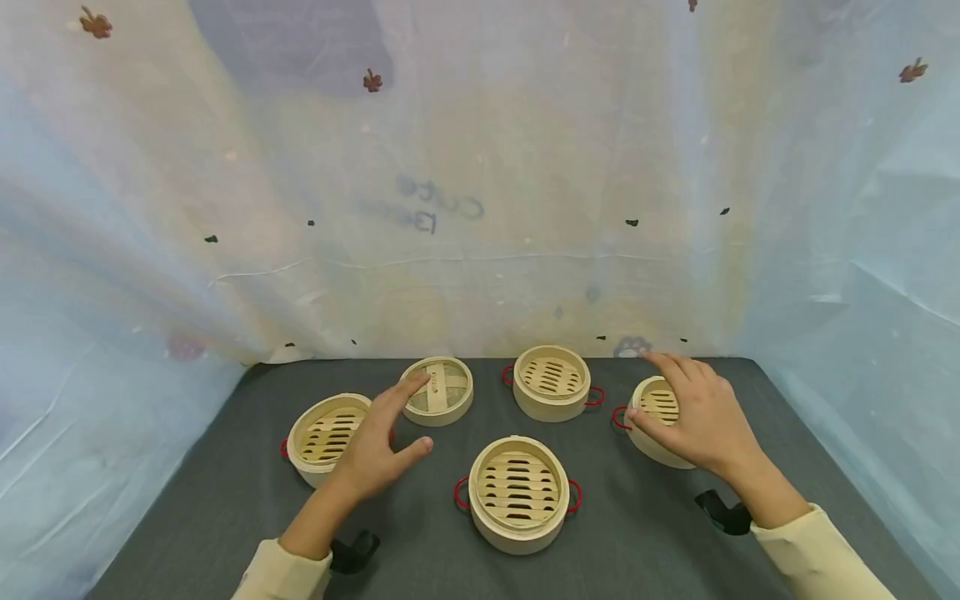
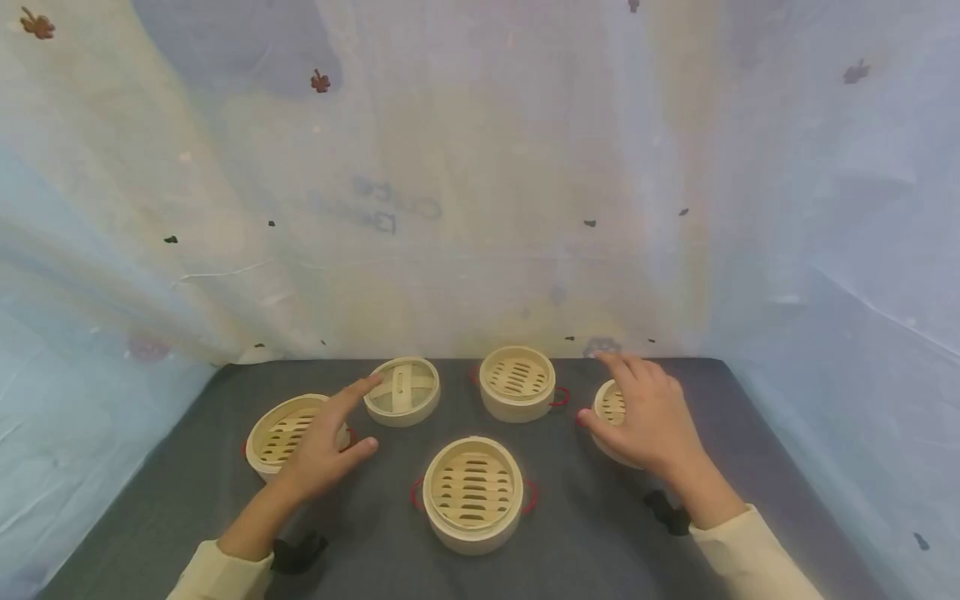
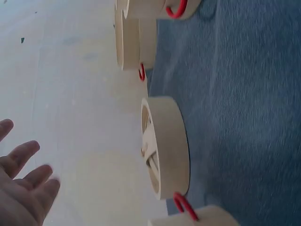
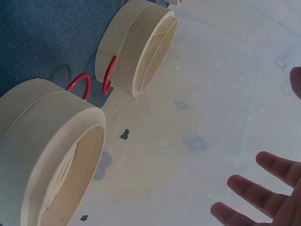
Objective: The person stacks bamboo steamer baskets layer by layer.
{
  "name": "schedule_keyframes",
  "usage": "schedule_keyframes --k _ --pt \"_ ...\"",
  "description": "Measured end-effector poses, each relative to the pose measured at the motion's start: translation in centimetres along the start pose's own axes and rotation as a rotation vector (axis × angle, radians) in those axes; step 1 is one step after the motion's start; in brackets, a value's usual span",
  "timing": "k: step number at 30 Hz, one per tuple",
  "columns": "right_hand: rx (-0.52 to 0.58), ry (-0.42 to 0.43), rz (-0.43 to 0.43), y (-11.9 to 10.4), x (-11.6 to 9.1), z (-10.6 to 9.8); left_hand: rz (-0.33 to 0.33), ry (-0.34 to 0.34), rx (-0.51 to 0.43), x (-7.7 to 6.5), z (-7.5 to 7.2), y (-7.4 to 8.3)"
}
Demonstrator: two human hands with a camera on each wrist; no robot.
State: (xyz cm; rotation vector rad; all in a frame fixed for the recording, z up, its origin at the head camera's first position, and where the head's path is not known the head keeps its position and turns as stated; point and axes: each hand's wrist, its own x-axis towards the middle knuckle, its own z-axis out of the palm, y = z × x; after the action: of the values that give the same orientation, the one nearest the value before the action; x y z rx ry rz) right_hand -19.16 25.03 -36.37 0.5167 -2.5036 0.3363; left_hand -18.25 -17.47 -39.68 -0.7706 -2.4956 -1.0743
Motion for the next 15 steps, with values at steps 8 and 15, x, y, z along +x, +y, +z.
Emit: schedule_keyframes --k 8,15 --pt "-0.019 -0.017 0.025 0.6 -0.3 0.6 0.036 -0.044 -0.190 -0.3 1.7 -0.1" --pt "-0.021 -0.027 -0.005 1.5 -0.9 1.2 -0.032 -0.091 -0.262 -1.1 2.9 0.4"
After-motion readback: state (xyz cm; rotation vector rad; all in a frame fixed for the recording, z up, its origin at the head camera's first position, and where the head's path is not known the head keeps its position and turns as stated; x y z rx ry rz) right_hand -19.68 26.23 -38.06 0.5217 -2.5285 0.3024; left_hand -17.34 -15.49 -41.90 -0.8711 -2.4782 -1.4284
